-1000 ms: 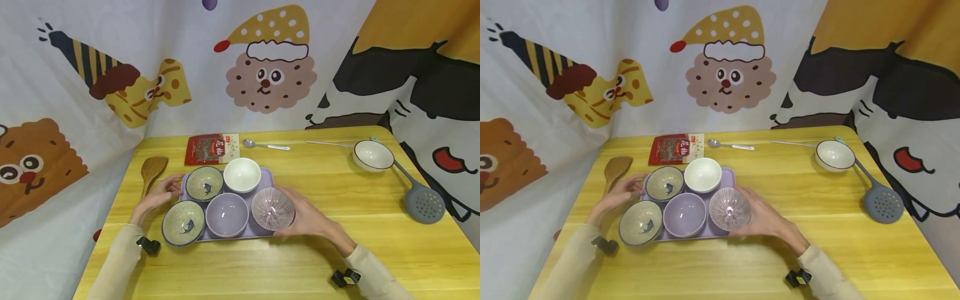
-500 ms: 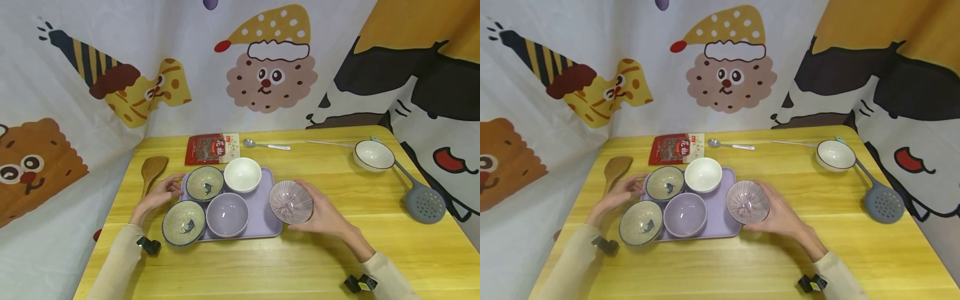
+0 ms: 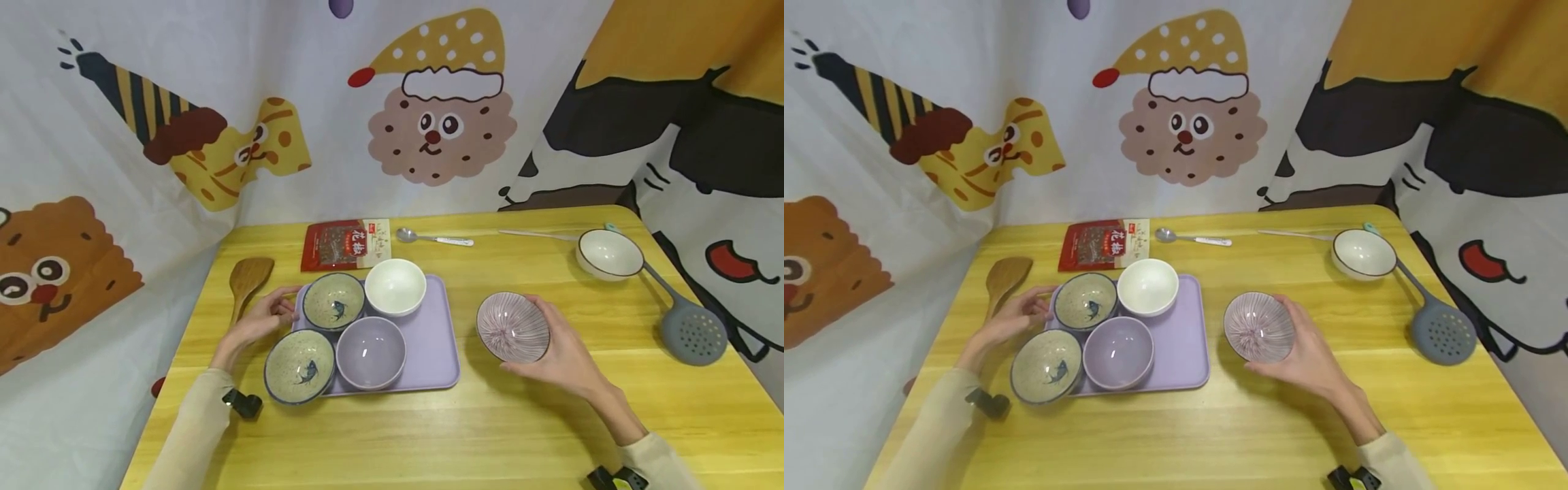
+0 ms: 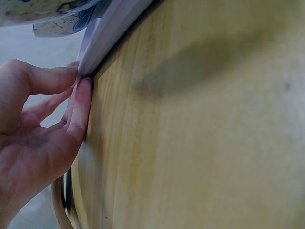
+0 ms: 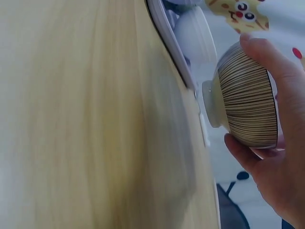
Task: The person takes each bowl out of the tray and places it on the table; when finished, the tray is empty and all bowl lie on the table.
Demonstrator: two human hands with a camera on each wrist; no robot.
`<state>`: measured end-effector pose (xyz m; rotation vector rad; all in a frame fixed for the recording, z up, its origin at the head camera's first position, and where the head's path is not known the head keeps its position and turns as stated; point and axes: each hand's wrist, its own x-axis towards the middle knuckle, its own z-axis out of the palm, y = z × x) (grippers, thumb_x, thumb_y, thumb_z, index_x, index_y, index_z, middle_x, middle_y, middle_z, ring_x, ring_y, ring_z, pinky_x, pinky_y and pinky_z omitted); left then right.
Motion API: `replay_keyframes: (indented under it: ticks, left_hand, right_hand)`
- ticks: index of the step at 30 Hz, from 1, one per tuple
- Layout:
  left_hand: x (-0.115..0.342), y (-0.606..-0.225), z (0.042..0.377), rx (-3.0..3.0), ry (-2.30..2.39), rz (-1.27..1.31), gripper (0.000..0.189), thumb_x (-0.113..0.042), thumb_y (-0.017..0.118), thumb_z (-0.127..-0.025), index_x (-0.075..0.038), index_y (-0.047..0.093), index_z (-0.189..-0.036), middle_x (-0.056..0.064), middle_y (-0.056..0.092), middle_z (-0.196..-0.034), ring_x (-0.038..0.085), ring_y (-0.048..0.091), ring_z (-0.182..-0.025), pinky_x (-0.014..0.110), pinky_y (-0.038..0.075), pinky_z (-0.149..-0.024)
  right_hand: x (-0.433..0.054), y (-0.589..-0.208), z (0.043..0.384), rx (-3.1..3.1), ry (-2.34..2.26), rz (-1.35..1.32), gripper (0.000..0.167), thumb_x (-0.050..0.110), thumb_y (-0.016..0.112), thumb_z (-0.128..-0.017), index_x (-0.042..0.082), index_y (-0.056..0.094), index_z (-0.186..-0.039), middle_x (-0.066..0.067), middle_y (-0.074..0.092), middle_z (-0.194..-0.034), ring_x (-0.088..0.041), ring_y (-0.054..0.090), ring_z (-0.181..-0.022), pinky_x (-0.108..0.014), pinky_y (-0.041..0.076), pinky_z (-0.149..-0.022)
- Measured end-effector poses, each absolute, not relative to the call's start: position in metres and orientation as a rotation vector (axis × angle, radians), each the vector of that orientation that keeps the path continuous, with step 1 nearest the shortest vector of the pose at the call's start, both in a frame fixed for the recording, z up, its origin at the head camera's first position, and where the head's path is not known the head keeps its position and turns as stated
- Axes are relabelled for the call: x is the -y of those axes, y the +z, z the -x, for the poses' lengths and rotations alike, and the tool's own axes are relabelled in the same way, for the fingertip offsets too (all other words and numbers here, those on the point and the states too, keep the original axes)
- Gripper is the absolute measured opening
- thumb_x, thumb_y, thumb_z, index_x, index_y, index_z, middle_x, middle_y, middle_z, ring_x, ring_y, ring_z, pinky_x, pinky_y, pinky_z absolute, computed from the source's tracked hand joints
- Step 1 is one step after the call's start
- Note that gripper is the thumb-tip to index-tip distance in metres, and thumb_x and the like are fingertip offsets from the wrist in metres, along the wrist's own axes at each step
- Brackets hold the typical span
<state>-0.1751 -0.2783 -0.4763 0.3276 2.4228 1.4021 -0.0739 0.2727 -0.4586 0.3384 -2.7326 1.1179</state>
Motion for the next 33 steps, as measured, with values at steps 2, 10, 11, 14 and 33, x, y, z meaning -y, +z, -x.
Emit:
replay_keyframes:
  ticks: [2,10,11,14,33]
  left_hand:
    - [0.279,-0.477,0.175,-2.421,1.406,-0.326,0.066,0.006,0.064,-0.089,0.005,0.039,-0.15,0.025,0.063,-0.102,0.02,0.061,-0.086,0.025,0.052,-0.072]
    - [0.279,-0.477,0.174,-2.418,1.409,-0.311,0.067,0.004,0.065,-0.089,0.004,0.039,-0.151,0.024,0.063,-0.102,0.021,0.061,-0.087,0.026,0.053,-0.072]
    - [0.279,-0.477,0.174,-2.417,1.41,-0.31,0.067,0.004,0.065,-0.089,0.003,0.039,-0.151,0.023,0.063,-0.102,0.021,0.061,-0.087,0.026,0.053,-0.072]
    - [0.278,-0.476,0.174,-2.415,1.417,-0.307,0.067,0.003,0.066,-0.089,0.003,0.04,-0.151,0.023,0.062,-0.103,0.021,0.06,-0.088,0.026,0.053,-0.073]
    - [0.277,-0.478,0.174,-2.434,1.403,-0.304,0.065,0.004,0.063,-0.089,0.004,0.04,-0.15,0.022,0.062,-0.102,0.021,0.059,-0.087,0.025,0.052,-0.072]
  right_hand:
    - [-0.278,-0.459,0.072,2.73,1.119,-0.304,0.12,0.038,0.102,-0.051,0.007,0.04,-0.149,-0.019,0.054,-0.133,-0.037,0.057,-0.112,-0.062,0.051,-0.086]
    - [-0.302,-0.458,0.062,2.723,1.076,-0.165,0.116,0.032,0.102,-0.052,0.01,0.041,-0.149,-0.018,0.055,-0.13,-0.036,0.057,-0.11,-0.026,0.048,-0.08]
    - [-0.304,-0.458,0.06,2.723,1.058,-0.141,0.116,0.033,0.102,-0.052,0.009,0.042,-0.149,-0.019,0.055,-0.13,-0.036,0.057,-0.109,-0.025,0.045,-0.08]
    - [-0.312,-0.459,0.057,2.712,1.026,-0.083,0.115,0.032,0.101,-0.053,0.008,0.042,-0.148,-0.02,0.055,-0.129,-0.037,0.056,-0.108,-0.021,0.041,-0.079]
    - [-0.361,-0.471,0.049,2.65,0.998,0.444,0.114,0.033,0.094,-0.066,0.0,0.031,-0.155,-0.041,0.041,-0.139,-0.055,0.043,-0.121,-0.072,0.035,-0.096]
